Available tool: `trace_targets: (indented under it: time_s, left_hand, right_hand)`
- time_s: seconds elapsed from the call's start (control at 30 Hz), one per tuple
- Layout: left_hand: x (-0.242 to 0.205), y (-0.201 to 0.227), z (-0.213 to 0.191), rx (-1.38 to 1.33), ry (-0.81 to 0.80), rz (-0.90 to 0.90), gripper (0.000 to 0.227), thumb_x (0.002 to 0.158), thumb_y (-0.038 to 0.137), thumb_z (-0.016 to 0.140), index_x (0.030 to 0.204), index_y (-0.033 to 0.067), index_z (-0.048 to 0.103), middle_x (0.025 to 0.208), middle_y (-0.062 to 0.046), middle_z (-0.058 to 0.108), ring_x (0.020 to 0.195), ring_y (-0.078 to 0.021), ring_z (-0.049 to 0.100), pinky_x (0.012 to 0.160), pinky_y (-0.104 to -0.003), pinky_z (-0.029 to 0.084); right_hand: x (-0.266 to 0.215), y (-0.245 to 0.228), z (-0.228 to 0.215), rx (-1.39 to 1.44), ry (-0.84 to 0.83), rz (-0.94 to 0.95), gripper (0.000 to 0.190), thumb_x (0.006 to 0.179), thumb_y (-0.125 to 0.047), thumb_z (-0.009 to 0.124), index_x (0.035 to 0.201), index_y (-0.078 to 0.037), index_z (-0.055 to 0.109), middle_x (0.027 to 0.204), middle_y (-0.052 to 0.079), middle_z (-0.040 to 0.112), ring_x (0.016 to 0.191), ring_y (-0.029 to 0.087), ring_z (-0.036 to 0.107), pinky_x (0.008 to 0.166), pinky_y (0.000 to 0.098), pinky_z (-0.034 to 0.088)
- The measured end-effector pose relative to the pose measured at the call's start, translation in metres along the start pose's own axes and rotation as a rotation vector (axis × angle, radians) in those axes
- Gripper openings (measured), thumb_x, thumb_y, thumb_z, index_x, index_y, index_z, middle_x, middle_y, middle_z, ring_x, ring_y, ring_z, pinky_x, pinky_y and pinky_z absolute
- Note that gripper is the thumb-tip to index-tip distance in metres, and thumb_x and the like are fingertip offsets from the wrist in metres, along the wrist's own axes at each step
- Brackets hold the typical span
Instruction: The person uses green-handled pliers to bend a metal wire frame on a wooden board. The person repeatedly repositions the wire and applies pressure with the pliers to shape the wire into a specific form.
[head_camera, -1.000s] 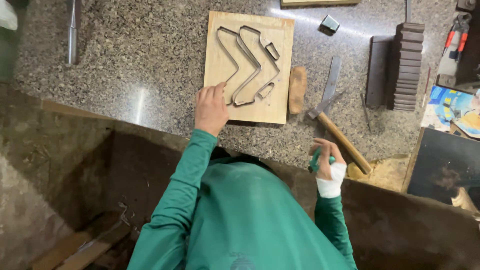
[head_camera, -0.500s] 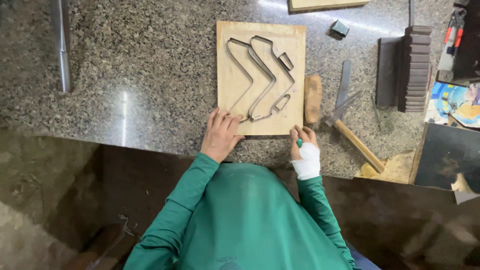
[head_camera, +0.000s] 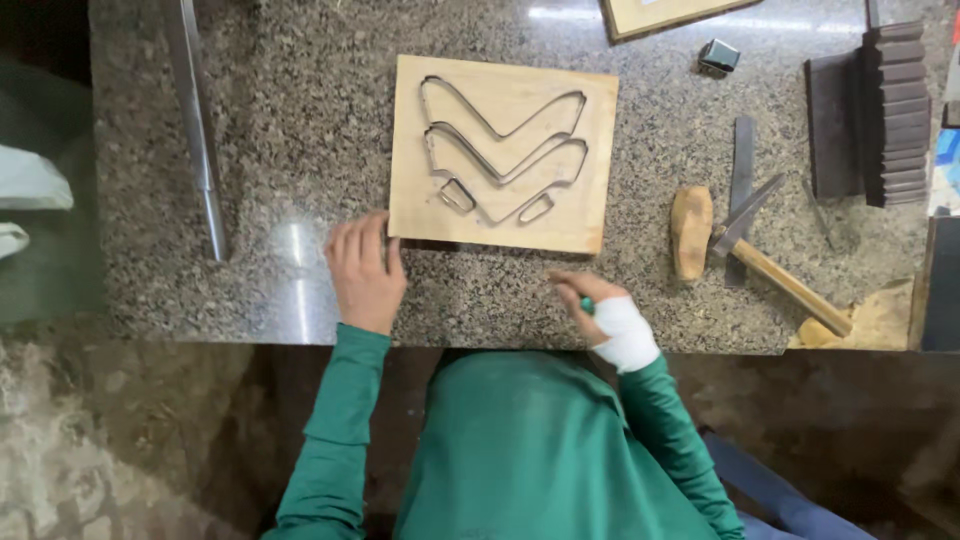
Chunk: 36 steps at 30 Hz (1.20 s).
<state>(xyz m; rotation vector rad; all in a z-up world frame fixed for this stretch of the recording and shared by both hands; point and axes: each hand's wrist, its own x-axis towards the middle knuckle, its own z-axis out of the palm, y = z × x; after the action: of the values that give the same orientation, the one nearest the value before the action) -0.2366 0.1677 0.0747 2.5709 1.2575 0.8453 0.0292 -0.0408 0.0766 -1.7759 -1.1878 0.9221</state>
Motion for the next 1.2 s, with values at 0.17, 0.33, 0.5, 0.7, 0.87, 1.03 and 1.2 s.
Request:
trace_targets:
  time_s: [0.17,0.33,0.5,0.7,0.87,1.03,1.2]
  left_hand:
    - [-0.013,0.019,0.025,-0.008,-0.115,-0.196,0.045,0.094,0.021,0.071,0.135,0.0063,0.058,0.126,-0.018,0.065,0.123,-0.0379,0.054,0.109,-0.055,0.038]
    - [-0.024,0.032,0.049,-0.098,-0.115,-0.227,0.052,0.093,0.023,0.070,0.138,0.0045,0.055,0.127,-0.023,0.065,0.124,-0.0416,0.055,0.106,-0.057,0.040]
    - [-0.021,0.016,0.047,-0.108,-0.093,-0.241,0.050,0.095,0.017,0.067,0.141,0.0043,0.054,0.129,-0.024,0.065,0.125,-0.0432,0.055,0.107,-0.056,0.041]
    - [-0.030,0.019,0.049,-0.044,-0.080,-0.260,0.055,0.094,0.020,0.073,0.141,0.0041,0.052,0.133,-0.026,0.062,0.128,-0.0472,0.052,0.109,-0.057,0.039]
    - [-0.036,0.037,0.067,-0.067,-0.082,-0.346,0.073,0.079,0.021,0.085,0.142,0.0067,0.050,0.153,-0.030,0.043,0.136,-0.0525,0.041,0.113,-0.055,0.035]
    - [-0.044,0.042,0.081,-0.077,-0.049,-0.347,0.071,0.075,0.016,0.088,0.138,0.0104,0.058,0.159,-0.025,0.039,0.142,-0.0494,0.039,0.118,-0.054,0.034]
    - [-0.058,0.051,0.091,-0.110,-0.067,-0.392,0.062,0.079,0.015,0.086,0.135,0.0106,0.061,0.165,-0.022,0.035,0.144,-0.0461,0.038,0.118,-0.052,0.036]
  right_hand:
    - [0.015,0.031,-0.005,-0.246,0.290,-0.062,0.030,0.105,-0.026,0.060,0.125,-0.007,0.071,0.132,0.021,0.068,0.119,0.038,0.066,0.100,0.0436,0.054]
    - [0.016,0.037,0.015,-0.307,0.305,-0.106,0.030,0.103,-0.025,0.060,0.123,-0.007,0.074,0.135,0.025,0.064,0.115,0.040,0.066,0.096,0.0444,0.053]
    - [-0.009,0.015,0.010,0.542,-0.386,0.284,0.035,0.107,-0.031,0.056,0.115,-0.004,0.077,0.108,0.015,0.080,0.080,0.021,0.067,0.074,0.0323,0.058]
    - [-0.019,-0.002,-0.012,0.274,-0.151,0.078,0.025,0.101,-0.020,0.056,0.115,-0.007,0.072,0.096,0.003,0.078,0.081,0.012,0.070,0.072,0.0265,0.057]
    - [-0.017,0.030,-0.045,0.157,0.189,-0.268,0.015,0.091,-0.006,0.073,0.105,-0.003,0.077,0.097,0.009,0.071,0.087,0.018,0.068,0.077,0.0293,0.055]
    - [-0.008,0.059,-0.060,0.161,0.489,-0.358,0.017,0.084,-0.002,0.085,0.095,0.000,0.072,0.092,0.010,0.070,0.082,0.019,0.067,0.075,0.0287,0.054]
    - [-0.013,0.063,-0.059,0.117,0.567,-0.409,0.025,0.083,-0.003,0.091,0.094,-0.005,0.069,0.083,0.009,0.069,0.073,0.016,0.066,0.069,0.0279,0.053]
